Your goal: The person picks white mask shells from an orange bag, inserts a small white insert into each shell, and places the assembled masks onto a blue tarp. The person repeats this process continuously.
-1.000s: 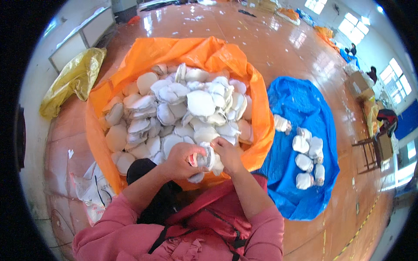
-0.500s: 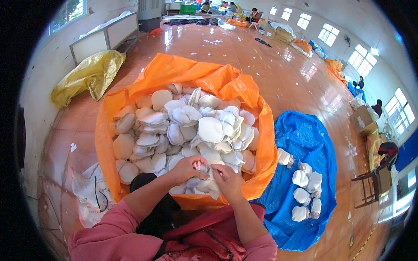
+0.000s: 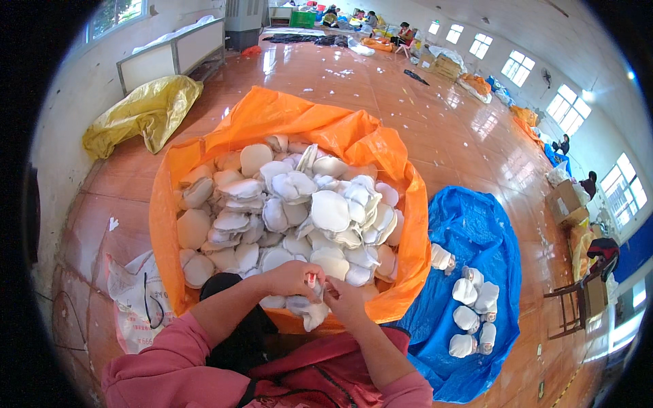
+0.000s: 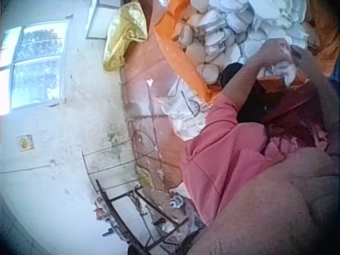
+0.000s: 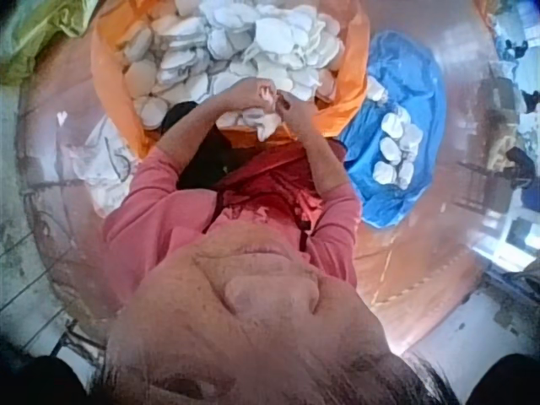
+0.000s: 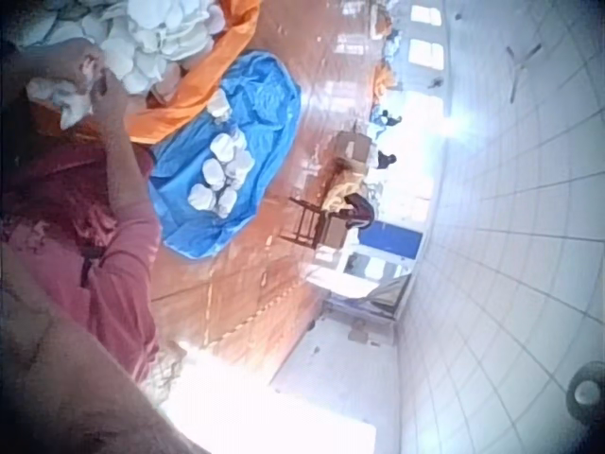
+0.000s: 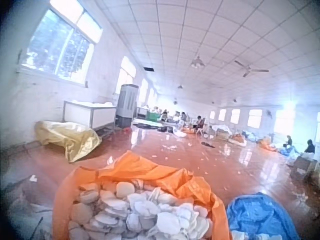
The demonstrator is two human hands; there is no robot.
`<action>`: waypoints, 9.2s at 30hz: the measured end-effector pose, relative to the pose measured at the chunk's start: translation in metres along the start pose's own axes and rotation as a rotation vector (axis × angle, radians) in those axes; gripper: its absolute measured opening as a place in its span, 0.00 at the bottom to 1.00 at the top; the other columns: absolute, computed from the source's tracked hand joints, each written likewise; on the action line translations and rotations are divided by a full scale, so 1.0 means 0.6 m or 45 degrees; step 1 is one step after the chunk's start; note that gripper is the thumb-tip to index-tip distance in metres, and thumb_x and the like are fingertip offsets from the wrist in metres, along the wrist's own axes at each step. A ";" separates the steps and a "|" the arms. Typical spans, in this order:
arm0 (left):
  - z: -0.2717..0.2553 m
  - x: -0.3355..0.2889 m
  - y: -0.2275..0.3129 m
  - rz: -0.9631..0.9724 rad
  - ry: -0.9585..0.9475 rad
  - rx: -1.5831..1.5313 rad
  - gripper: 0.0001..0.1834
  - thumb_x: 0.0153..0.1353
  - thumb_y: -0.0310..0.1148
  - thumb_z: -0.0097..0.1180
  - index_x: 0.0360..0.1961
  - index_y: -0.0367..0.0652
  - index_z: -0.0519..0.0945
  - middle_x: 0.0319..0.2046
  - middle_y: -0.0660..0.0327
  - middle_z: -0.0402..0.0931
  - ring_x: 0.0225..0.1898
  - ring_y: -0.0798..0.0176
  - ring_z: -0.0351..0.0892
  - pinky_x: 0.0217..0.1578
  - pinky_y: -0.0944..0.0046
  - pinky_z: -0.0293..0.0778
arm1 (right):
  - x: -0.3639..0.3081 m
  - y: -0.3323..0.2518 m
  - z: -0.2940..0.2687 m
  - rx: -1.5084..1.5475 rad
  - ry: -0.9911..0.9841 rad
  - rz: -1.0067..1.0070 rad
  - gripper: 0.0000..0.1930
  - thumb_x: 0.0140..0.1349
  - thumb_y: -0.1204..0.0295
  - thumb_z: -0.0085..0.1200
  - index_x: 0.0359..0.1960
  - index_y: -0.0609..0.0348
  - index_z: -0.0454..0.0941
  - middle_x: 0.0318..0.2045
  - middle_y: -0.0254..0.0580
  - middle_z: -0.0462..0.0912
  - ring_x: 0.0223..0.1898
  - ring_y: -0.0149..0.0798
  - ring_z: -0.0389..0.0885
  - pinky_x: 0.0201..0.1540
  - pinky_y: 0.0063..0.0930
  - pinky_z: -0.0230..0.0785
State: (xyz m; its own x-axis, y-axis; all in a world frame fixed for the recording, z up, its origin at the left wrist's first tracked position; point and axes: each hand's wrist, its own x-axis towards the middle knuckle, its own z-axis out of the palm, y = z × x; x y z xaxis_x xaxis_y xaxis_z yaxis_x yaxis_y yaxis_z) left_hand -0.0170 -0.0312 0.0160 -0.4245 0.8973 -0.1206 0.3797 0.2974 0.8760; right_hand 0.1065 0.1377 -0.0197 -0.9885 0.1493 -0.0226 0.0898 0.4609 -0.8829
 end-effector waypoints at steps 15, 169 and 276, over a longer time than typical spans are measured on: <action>0.025 -0.007 0.016 0.289 -0.269 0.697 0.16 0.48 0.39 0.62 0.38 0.49 0.76 0.31 0.53 0.77 0.38 0.44 0.78 0.37 0.46 0.71 | 0.007 0.063 0.027 -0.282 -0.175 0.033 0.12 0.55 0.74 0.56 0.42 0.59 0.81 0.37 0.54 0.84 0.40 0.50 0.83 0.42 0.37 0.73; 0.011 0.029 -0.026 -0.376 0.142 -0.457 0.17 0.57 0.36 0.63 0.45 0.43 0.74 0.30 0.66 0.75 0.35 0.69 0.73 0.34 0.67 0.69 | 0.019 0.008 0.001 -0.427 0.114 -0.525 0.18 0.34 0.80 0.66 0.30 0.54 0.75 0.33 0.37 0.78 0.41 0.50 0.75 0.43 0.38 0.70; 0.020 0.036 0.016 -0.016 -0.082 -0.138 0.37 0.44 0.25 0.69 0.60 0.46 0.73 0.42 0.62 0.81 0.44 0.68 0.76 0.49 0.65 0.71 | 0.023 0.016 -0.027 0.746 0.483 0.132 0.15 0.60 0.65 0.66 0.26 0.54 0.70 0.19 0.24 0.71 0.21 0.18 0.64 0.23 0.15 0.56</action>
State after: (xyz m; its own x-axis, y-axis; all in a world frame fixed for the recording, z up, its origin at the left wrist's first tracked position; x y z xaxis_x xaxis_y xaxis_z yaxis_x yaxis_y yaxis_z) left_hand -0.0129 -0.0052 0.0161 -0.3737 0.9138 -0.1590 0.2821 0.2752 0.9191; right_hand 0.0960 0.1584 -0.0209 -0.8584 0.5106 -0.0494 -0.0043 -0.1035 -0.9946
